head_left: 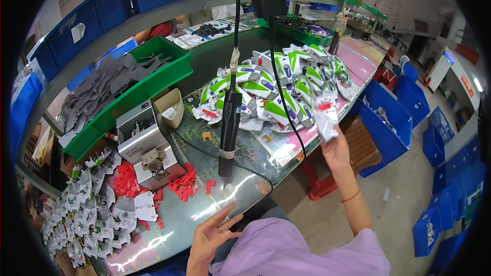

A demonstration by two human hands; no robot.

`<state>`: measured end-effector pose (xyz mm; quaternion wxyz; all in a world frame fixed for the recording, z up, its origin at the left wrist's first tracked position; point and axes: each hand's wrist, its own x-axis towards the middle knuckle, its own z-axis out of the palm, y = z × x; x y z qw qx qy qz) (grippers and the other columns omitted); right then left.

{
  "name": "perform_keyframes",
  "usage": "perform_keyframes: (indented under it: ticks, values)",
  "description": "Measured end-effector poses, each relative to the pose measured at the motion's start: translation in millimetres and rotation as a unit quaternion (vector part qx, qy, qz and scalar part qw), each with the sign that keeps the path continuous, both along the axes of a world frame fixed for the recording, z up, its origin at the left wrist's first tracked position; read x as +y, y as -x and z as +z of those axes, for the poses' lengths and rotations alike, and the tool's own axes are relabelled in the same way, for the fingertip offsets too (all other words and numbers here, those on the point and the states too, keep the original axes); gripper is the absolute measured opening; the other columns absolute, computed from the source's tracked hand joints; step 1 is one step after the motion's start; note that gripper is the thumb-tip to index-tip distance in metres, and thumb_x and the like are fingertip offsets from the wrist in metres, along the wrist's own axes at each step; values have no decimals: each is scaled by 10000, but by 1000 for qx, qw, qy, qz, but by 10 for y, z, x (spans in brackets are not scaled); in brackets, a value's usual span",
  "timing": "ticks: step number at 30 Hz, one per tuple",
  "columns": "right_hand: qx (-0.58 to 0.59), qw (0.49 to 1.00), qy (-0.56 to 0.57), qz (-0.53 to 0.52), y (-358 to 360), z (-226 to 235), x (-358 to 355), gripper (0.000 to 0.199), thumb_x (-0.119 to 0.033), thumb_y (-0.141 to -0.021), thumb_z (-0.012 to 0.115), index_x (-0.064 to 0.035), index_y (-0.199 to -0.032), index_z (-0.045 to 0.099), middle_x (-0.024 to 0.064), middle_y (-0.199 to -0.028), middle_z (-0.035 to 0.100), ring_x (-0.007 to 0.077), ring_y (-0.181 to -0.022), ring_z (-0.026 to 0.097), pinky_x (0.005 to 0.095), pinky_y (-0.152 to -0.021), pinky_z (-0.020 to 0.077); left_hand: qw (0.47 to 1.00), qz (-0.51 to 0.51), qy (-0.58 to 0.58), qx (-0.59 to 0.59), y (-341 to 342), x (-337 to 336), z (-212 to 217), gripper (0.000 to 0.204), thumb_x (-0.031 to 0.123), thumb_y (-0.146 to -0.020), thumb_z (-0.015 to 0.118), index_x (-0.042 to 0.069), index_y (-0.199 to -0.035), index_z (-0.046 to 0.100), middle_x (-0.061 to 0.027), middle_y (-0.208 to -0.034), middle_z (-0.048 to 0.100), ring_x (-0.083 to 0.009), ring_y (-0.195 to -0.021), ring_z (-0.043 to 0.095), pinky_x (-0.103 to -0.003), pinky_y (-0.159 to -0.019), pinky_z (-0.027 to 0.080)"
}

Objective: Assembling plastic toy components at a factory workbench using a heat gun and manual insertion of small parts.

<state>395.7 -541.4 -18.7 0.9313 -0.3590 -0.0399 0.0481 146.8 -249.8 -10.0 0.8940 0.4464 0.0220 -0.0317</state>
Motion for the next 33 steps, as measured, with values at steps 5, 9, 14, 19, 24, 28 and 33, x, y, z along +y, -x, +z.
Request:
perform_keyframes:
  ticks: [5, 9, 14, 19, 24, 28, 33]
  values:
    - [-116, 985, 122, -45, -846, 382, -157, 287, -100, -882, 462, -17, -1156, 438, 110, -1045, 552, 218, -895, 589, 357, -731, 541, 999, -21, -13, 21, -32, -12, -81, 521, -45, -777, 550, -63, -1262, 360, -228, -1335, 312, -400, -1163, 405, -448, -785, 509]
    - [-195, 925, 297, -132, -1530, 730, 112, 350, -79, -867, 475, -12, -1205, 413, 96, -1033, 545, 172, -859, 580, 336, -705, 539, 996, 13, -58, 60, -29, -66, 6, 501, -30, -777, 538, -75, -1248, 373, -222, -1296, 370, -369, -1130, 451, -415, -778, 513]
    - [-396, 588, 593, -383, -2447, 1030, 262, 378, -83, -810, 495, -106, -1188, 496, 159, -927, 614, 288, -721, 617, 365, -622, 475, 990, 23, -105, 86, -2, -75, -144, 503, 111, -819, 581, -46, -1255, 386, -156, -1275, 426, -278, -1108, 492, -300, -750, 517]
    - [-412, 390, 757, -326, -2832, 1116, 533, 411, -35, -804, 441, -164, -1192, 486, 143, -1040, 581, 353, -821, 585, 428, -669, 478, 986, 40, -113, 116, -3, -79, -187, 493, 138, -825, 582, -42, -1247, 401, -137, -1239, 470, -215, -1068, 525, -272, -733, 513]
    - [-386, 318, 852, -155, -3074, 864, 533, 484, 7, -740, 475, -161, -1193, 511, 173, -1049, 574, 330, -924, 566, 393, -781, 462, 984, 47, -122, 125, -9, -68, -272, 491, 151, -830, 580, -39, -1247, 404, -131, -1241, 471, -207, -1053, 535, -264, -724, 506]
    - [-408, 353, 832, -127, -3132, 838, 430, 516, 29, -694, 520, -139, -1181, 527, 190, -1059, 567, 329, -978, 541, 372, -833, 439, 984, 23, -135, 114, -7, -93, -254, 481, 157, -839, 567, -36, -1249, 406, -137, -1178, 520, -169, -1015, 542, -231, -740, 474]
    - [-362, 370, 849, -108, -2815, 1070, 306, 506, 46, -674, 523, -119, -1152, 548, 197, -1064, 563, 341, -978, 536, 384, -855, 425, 983, 0, -135, 127, 6, -104, -182, 473, 157, -843, 559, -25, -1254, 408, -131, -1112, 565, -123, -955, 542, -206, -740, 448]
